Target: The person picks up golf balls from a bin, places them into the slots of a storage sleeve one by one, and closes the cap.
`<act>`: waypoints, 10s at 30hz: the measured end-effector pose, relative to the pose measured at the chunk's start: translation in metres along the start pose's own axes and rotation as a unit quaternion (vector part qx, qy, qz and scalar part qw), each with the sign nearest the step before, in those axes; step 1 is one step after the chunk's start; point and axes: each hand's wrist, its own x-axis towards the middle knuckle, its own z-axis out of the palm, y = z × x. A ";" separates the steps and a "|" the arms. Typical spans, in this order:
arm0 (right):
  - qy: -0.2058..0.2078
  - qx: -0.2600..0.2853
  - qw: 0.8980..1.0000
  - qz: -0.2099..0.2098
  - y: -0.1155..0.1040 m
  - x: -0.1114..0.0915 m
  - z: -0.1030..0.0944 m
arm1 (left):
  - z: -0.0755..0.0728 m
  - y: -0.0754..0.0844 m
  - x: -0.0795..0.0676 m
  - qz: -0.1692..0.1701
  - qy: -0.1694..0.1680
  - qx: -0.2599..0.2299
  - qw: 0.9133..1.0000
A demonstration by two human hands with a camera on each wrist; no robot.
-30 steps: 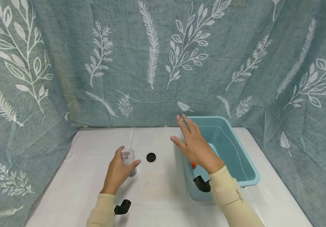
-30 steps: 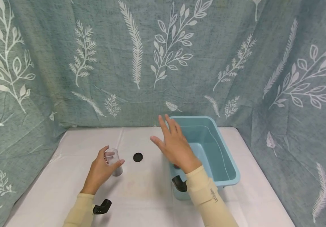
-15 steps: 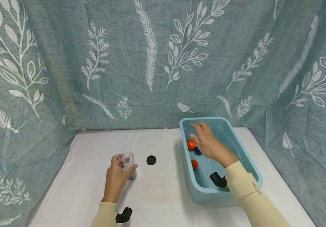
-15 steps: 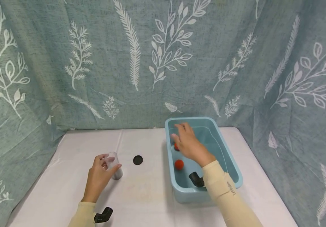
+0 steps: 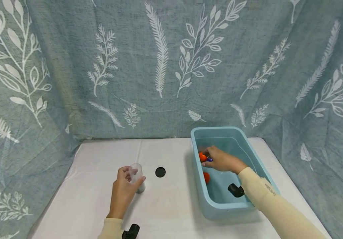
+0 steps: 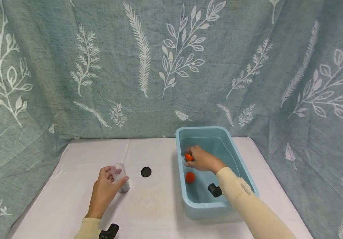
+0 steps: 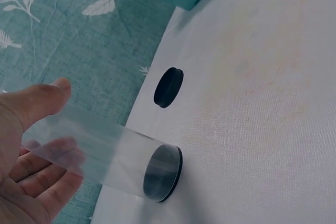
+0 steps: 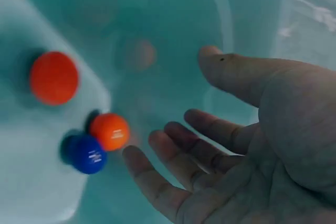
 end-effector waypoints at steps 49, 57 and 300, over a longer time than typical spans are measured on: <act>-0.103 0.016 0.995 -0.003 0.034 0.027 0.036 | 0.009 -0.001 -0.009 0.025 0.015 0.023 0.999; -0.088 -0.006 0.996 0.021 0.032 0.023 0.025 | 0.013 -0.002 -0.007 0.033 0.031 0.024 0.999; 0.079 0.202 0.969 0.118 0.046 0.010 -0.008 | -0.002 0.067 -0.032 0.168 0.013 0.036 0.985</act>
